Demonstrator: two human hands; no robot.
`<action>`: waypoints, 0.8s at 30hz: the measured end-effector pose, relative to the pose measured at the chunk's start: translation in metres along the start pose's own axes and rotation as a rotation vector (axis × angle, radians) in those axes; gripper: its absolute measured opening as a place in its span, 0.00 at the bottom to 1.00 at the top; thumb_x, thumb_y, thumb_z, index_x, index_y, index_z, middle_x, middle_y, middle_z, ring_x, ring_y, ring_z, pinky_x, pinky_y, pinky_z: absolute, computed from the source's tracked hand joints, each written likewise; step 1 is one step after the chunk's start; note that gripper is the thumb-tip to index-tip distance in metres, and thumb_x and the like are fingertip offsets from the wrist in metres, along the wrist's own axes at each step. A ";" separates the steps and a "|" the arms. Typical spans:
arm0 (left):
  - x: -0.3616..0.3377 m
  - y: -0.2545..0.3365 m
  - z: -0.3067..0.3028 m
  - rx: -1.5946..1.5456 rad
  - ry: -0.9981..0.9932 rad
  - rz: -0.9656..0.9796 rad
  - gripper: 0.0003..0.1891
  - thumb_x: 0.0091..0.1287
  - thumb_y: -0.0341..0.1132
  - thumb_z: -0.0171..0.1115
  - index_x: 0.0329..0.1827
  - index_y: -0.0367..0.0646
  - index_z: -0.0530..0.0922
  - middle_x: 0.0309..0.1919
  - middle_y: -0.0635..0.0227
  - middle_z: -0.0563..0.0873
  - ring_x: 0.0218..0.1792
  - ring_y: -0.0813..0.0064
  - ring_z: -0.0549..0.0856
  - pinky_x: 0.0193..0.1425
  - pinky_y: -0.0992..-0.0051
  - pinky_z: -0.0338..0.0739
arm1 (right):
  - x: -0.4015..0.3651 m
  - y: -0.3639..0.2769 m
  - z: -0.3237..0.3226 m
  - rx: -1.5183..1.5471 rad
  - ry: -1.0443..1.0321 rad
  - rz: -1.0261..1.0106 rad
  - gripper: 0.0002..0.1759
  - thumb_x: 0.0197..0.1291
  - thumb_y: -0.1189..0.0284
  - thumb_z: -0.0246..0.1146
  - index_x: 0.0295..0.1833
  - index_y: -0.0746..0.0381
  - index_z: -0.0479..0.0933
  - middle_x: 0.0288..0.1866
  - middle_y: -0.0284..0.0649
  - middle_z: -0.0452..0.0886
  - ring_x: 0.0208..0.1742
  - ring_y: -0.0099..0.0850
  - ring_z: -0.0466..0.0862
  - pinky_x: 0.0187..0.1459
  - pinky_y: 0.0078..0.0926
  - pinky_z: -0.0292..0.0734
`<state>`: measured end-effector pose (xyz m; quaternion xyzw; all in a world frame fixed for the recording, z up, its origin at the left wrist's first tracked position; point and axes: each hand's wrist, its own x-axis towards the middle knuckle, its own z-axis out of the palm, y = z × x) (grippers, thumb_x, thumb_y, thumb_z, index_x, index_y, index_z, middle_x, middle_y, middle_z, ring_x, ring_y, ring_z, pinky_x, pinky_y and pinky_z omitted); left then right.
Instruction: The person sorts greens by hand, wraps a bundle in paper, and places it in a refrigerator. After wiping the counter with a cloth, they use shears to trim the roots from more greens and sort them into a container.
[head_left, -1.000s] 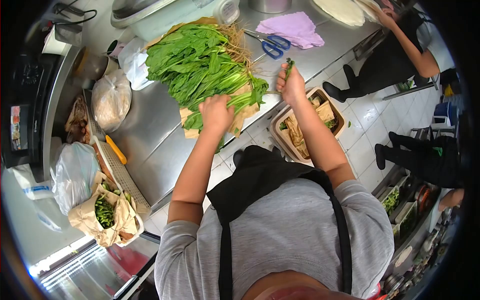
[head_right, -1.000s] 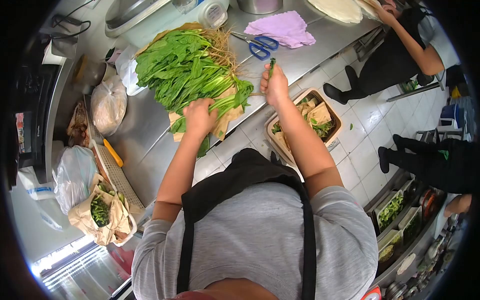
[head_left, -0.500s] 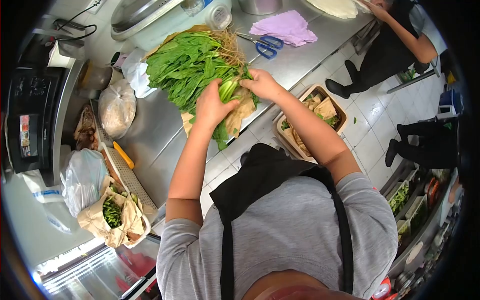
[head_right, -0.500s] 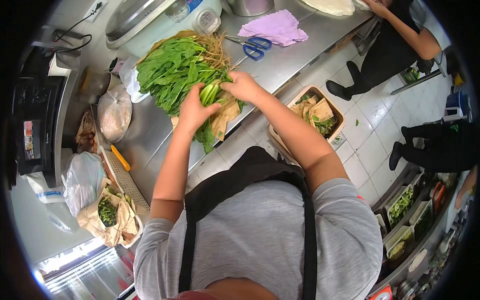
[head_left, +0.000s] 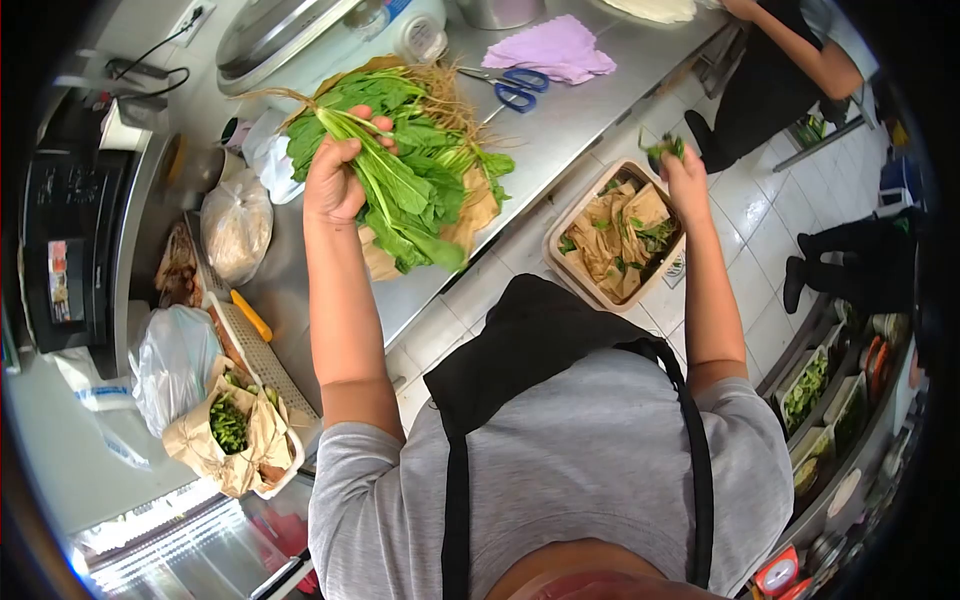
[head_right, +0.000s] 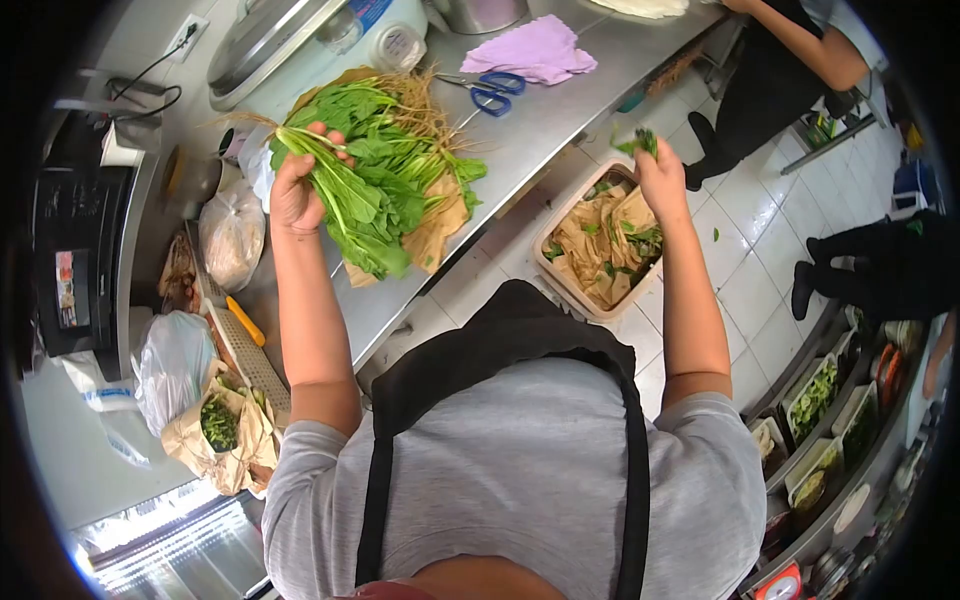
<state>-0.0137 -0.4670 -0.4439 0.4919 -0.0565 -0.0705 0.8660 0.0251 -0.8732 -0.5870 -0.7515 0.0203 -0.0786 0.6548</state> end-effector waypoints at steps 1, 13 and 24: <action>0.007 -0.007 0.004 -0.084 -0.052 -0.001 0.20 0.50 0.27 0.56 0.49 0.37 0.70 0.41 0.56 0.78 0.41 0.65 0.77 0.50 0.65 0.71 | -0.004 0.033 -0.014 -0.134 -0.019 0.049 0.06 0.52 0.73 0.52 0.34 0.64 0.71 0.18 0.30 0.68 0.21 0.18 0.67 0.25 0.18 0.63; 0.067 -0.133 0.064 -0.279 -0.182 -0.323 0.22 0.48 0.27 0.56 0.50 0.40 0.70 0.47 0.54 0.76 0.51 0.57 0.74 0.57 0.59 0.66 | -0.018 -0.021 0.010 -0.057 -0.327 0.034 0.23 0.51 0.55 0.59 0.41 0.65 0.76 0.41 0.44 0.79 0.41 0.31 0.79 0.43 0.26 0.72; 0.070 -0.163 0.100 0.015 -0.046 -0.383 0.22 0.47 0.20 0.46 0.49 0.34 0.68 0.40 0.59 0.76 0.42 0.65 0.78 0.48 0.65 0.74 | 0.004 -0.062 0.062 -0.112 -0.481 -0.056 0.12 0.56 0.67 0.55 0.38 0.64 0.75 0.28 0.39 0.78 0.31 0.24 0.76 0.37 0.20 0.70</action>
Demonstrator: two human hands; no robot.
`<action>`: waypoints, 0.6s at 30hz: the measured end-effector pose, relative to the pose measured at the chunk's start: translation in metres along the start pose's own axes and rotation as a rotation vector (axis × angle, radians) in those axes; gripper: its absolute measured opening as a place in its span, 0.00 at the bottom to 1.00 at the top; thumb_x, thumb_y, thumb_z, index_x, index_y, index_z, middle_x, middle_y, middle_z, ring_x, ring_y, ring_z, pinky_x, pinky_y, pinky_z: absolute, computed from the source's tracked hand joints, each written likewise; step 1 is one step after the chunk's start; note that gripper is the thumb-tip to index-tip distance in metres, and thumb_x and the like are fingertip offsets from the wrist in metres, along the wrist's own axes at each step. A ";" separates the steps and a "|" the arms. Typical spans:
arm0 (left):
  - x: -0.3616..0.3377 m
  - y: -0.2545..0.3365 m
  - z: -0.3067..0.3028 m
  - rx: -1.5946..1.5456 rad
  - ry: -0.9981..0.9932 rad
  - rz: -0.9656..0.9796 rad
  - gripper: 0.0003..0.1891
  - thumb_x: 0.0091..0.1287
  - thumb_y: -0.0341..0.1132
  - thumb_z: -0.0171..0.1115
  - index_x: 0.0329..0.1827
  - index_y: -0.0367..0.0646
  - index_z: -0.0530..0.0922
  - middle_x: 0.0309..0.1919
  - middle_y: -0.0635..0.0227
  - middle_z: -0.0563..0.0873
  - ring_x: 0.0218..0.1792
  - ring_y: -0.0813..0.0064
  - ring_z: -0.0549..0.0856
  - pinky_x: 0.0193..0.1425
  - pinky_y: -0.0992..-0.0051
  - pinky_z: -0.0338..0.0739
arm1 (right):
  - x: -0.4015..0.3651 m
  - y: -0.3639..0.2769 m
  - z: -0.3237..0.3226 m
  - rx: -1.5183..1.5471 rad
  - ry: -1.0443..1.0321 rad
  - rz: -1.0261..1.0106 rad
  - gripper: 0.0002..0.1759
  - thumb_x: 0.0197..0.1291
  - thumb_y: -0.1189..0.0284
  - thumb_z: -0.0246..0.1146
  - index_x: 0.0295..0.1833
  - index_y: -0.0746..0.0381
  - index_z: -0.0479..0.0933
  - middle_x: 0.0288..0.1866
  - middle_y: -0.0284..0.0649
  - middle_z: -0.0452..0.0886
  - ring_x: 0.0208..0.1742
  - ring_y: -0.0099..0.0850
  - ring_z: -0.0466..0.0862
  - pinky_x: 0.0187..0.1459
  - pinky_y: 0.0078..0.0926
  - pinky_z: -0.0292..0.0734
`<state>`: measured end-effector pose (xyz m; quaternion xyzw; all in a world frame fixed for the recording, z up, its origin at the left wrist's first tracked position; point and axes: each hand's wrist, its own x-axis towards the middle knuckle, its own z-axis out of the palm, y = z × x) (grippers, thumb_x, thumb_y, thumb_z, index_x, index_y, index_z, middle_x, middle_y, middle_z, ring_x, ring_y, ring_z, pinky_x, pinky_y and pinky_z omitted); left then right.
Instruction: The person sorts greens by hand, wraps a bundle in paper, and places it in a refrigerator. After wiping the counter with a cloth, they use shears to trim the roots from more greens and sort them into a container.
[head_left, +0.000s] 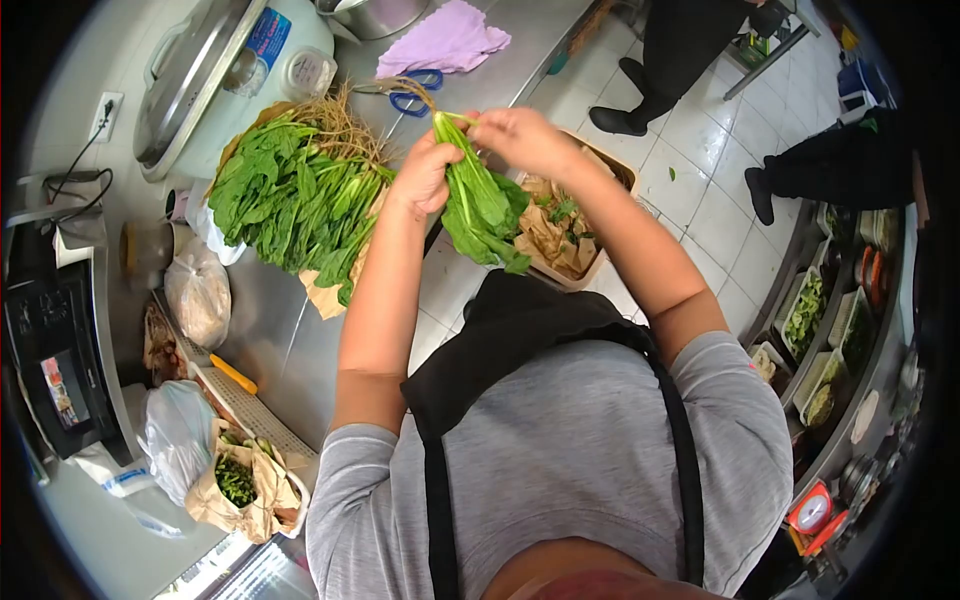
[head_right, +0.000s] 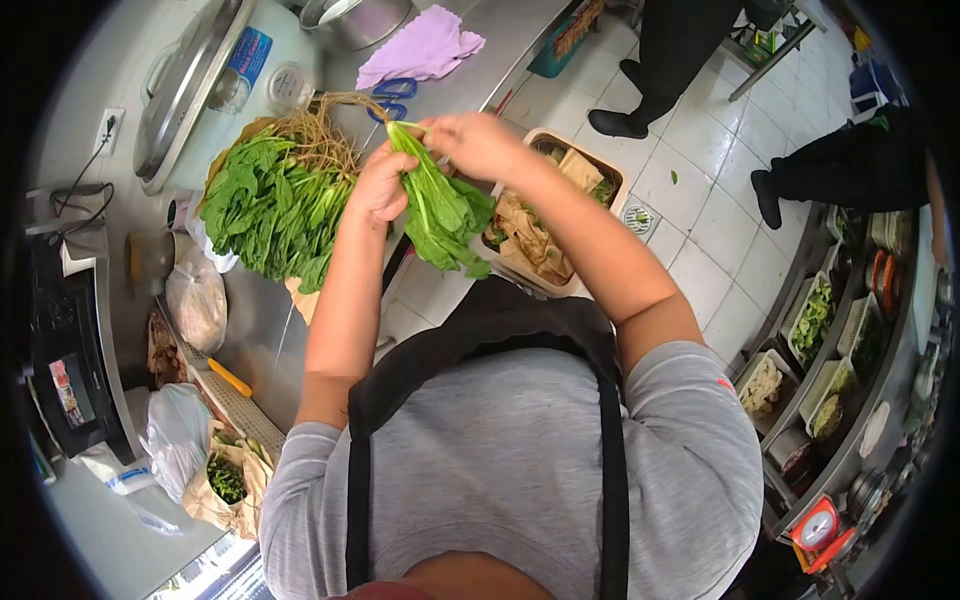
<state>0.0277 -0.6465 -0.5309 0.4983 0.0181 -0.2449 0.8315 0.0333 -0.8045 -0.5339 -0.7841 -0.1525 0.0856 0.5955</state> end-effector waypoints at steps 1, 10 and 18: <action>-0.002 0.002 -0.001 0.009 -0.023 -0.093 0.20 0.47 0.21 0.46 0.47 0.34 0.69 0.38 0.60 0.76 0.40 0.64 0.78 0.47 0.64 0.74 | 0.001 0.003 -0.014 0.061 -0.003 -0.008 0.10 0.56 0.69 0.55 0.38 0.64 0.75 0.28 0.42 0.78 0.31 0.29 0.77 0.38 0.22 0.71; -0.013 0.011 -0.061 -0.486 -0.201 -0.034 0.09 0.54 0.30 0.53 0.38 0.43 0.71 0.29 0.65 0.76 0.35 0.62 0.78 0.51 0.51 0.69 | -0.018 0.059 -0.104 -0.602 0.007 0.021 0.12 0.57 0.64 0.51 0.39 0.62 0.72 0.34 0.48 0.75 0.38 0.45 0.75 0.38 0.37 0.70; -0.059 0.041 -0.064 0.003 0.223 0.055 0.10 0.62 0.32 0.53 0.44 0.43 0.65 0.27 0.66 0.74 0.30 0.67 0.77 0.35 0.66 0.75 | 0.055 0.058 -0.021 -0.653 0.070 -0.156 0.16 0.53 0.66 0.53 0.47 0.58 0.74 0.43 0.46 0.76 0.46 0.42 0.75 0.47 0.34 0.70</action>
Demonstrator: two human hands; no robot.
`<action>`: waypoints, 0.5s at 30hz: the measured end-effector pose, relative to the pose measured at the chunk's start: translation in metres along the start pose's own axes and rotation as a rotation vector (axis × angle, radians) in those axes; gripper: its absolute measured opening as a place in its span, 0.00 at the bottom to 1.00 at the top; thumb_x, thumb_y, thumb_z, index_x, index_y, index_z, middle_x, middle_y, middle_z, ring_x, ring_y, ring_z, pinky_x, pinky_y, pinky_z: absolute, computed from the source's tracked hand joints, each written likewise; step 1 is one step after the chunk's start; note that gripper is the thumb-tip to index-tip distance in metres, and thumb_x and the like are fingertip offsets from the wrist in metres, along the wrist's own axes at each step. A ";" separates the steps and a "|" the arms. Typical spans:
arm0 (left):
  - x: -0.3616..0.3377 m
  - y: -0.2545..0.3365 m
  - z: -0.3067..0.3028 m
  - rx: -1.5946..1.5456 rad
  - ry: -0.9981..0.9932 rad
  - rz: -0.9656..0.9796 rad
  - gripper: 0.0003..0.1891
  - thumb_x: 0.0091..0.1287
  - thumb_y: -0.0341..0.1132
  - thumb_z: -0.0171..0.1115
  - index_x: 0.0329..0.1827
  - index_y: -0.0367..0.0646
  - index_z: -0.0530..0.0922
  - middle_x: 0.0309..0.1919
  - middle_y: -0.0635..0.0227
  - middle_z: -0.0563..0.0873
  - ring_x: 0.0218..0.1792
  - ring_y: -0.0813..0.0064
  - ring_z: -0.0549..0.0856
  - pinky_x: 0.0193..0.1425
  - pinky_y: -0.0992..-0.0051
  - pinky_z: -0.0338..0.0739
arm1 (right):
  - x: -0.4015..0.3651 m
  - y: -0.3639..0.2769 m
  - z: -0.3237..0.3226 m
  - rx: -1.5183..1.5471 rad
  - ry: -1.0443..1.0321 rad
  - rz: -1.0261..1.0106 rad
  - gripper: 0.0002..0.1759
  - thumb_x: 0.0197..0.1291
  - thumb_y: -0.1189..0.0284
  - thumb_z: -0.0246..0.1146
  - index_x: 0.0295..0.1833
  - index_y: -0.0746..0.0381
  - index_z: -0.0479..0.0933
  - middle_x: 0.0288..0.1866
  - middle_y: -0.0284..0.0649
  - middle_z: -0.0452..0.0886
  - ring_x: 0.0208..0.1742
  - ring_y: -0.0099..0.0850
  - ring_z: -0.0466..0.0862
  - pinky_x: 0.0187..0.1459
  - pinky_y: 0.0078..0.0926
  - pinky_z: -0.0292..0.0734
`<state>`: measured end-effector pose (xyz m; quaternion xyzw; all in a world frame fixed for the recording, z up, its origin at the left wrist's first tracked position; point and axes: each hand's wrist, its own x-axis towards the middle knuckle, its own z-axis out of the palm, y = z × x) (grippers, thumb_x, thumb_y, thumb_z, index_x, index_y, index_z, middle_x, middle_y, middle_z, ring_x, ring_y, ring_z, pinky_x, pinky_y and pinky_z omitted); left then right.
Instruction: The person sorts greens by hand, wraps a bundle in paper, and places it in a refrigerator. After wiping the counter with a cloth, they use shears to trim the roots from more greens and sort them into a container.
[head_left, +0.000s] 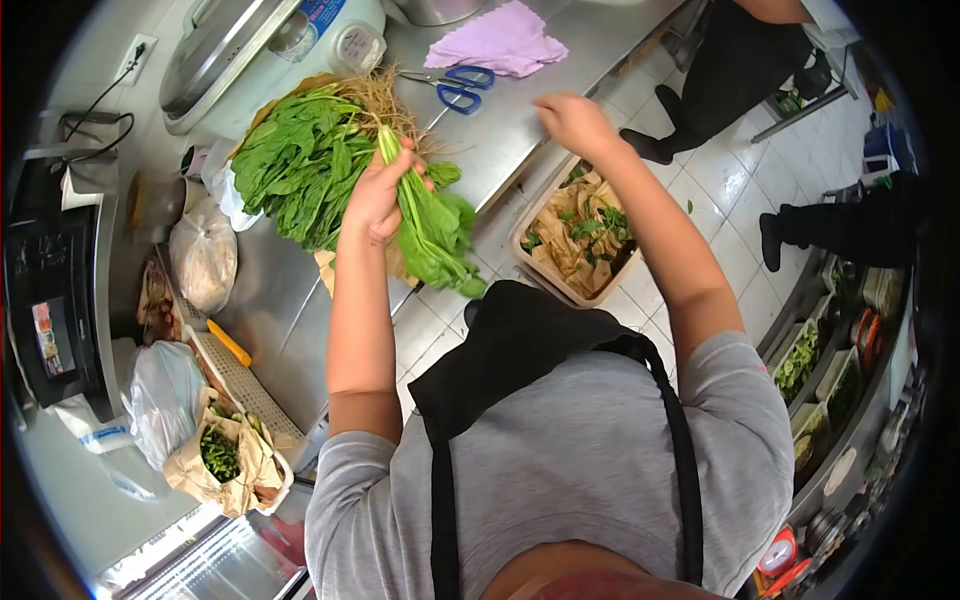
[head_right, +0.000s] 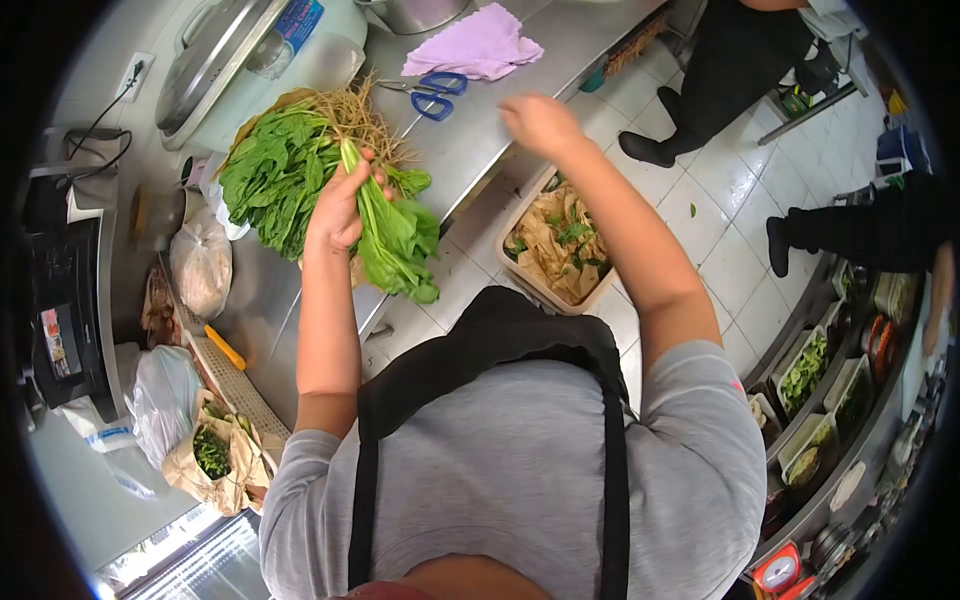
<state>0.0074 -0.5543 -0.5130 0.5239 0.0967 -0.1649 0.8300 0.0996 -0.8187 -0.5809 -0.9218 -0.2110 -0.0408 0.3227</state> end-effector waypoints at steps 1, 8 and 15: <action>-0.001 0.000 -0.006 0.076 0.034 0.004 0.11 0.61 0.30 0.53 0.44 0.42 0.64 0.26 0.65 0.73 0.27 0.68 0.77 0.32 0.68 0.75 | 0.020 -0.012 0.018 0.012 0.045 -0.054 0.15 0.52 0.67 0.53 0.46 0.59 0.75 0.43 0.46 0.76 0.45 0.42 0.75 0.47 0.35 0.70; -0.019 -0.018 -0.006 0.160 0.090 -0.119 0.11 0.55 0.24 0.57 0.41 0.38 0.70 0.27 0.68 0.76 0.26 0.77 0.75 0.30 0.79 0.72 | 0.102 -0.059 0.078 -0.405 0.038 -0.037 0.12 0.51 0.72 0.53 0.40 0.64 0.75 0.42 0.46 0.77 0.45 0.39 0.77 0.44 0.34 0.72; -0.008 -0.042 0.012 0.516 0.035 -0.241 0.11 0.53 0.27 0.55 0.41 0.39 0.71 0.27 0.68 0.78 0.23 0.82 0.73 0.26 0.82 0.68 | 0.044 -0.053 0.020 -0.319 -0.418 0.197 0.13 0.43 0.67 0.57 0.30 0.66 0.77 0.35 0.48 0.80 0.38 0.40 0.80 0.34 0.32 0.75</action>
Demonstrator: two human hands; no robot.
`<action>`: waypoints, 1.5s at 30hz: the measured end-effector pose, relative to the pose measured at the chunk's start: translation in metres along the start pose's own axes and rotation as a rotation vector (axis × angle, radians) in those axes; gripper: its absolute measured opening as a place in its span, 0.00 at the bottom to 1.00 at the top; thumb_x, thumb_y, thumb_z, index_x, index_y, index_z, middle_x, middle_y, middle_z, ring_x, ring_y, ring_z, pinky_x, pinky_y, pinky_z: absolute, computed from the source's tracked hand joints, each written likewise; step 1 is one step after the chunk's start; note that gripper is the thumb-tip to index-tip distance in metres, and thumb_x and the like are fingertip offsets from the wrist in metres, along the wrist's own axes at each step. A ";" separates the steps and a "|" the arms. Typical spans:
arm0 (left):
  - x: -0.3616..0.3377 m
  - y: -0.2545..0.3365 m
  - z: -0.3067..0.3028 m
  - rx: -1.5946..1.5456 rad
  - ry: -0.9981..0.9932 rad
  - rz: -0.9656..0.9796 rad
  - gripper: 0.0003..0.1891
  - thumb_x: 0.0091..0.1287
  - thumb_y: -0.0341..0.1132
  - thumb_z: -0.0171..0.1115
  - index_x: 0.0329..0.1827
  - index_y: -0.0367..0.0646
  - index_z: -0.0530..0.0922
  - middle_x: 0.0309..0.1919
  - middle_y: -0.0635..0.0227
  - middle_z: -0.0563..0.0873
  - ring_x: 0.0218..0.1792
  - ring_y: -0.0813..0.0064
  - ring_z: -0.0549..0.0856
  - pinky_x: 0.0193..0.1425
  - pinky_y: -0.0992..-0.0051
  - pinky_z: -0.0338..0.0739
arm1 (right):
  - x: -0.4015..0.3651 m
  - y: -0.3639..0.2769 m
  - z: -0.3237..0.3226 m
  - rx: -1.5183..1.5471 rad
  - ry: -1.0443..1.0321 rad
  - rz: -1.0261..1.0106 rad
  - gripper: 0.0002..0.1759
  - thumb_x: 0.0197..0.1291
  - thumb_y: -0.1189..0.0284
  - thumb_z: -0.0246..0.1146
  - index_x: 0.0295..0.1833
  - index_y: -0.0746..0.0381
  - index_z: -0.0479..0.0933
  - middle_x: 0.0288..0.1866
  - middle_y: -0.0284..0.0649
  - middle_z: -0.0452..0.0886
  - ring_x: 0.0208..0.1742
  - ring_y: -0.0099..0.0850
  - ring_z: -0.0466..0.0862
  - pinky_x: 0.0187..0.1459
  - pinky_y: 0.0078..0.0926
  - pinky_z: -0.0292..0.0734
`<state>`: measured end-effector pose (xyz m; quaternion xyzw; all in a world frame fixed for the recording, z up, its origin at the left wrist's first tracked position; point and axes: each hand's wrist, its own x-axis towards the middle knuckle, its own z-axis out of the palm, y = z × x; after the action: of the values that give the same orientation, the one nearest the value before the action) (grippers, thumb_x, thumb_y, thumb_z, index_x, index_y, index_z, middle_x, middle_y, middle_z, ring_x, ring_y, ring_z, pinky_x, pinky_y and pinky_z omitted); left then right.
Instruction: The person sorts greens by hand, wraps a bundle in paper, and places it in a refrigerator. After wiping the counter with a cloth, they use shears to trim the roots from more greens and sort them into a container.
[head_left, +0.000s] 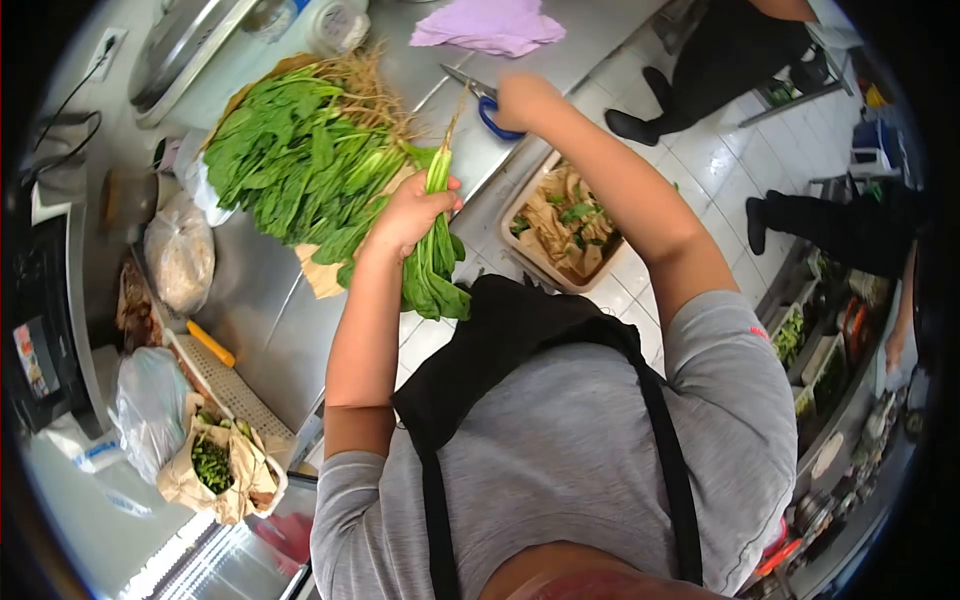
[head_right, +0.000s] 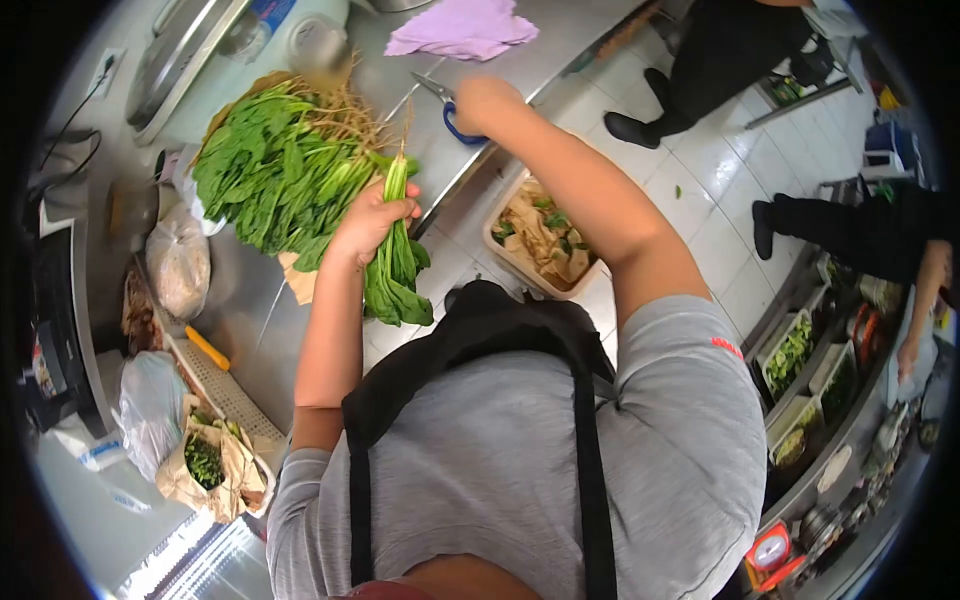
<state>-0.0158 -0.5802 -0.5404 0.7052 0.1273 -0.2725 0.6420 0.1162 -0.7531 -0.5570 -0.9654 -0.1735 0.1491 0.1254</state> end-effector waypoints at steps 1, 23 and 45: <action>0.005 0.000 0.006 0.010 -0.025 -0.007 0.11 0.53 0.27 0.55 0.40 0.38 0.71 0.26 0.68 0.77 0.23 0.82 0.73 0.26 0.82 0.68 | -0.017 0.022 0.002 0.052 0.006 -0.032 0.14 0.42 0.66 0.58 0.29 0.67 0.77 0.33 0.48 0.80 0.34 0.39 0.81 0.32 0.31 0.75; 0.120 -0.051 0.130 0.880 -0.572 0.179 0.09 0.55 0.32 0.53 0.36 0.37 0.72 0.24 0.61 0.79 0.28 0.72 0.77 0.34 0.72 0.70 | -0.216 0.123 0.103 1.209 -0.319 0.381 0.20 0.44 0.59 0.67 0.21 0.59 0.65 0.14 0.31 0.69 0.12 0.17 0.70 0.14 0.11 0.63; -0.158 -0.103 -0.250 1.852 0.366 0.189 0.12 0.52 0.28 0.50 0.40 0.50 0.74 0.51 0.63 0.68 0.58 0.61 0.64 0.63 0.58 0.52 | 0.004 -0.028 0.007 0.110 0.232 0.101 0.23 0.44 0.57 0.63 0.36 0.67 0.72 0.35 0.53 0.78 0.39 0.46 0.78 0.40 0.36 0.72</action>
<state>-0.1441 -0.2950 -0.5329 0.9733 -0.0985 -0.0972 -0.1832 0.1087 -0.7250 -0.5566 -0.9753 -0.1007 0.0517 0.1897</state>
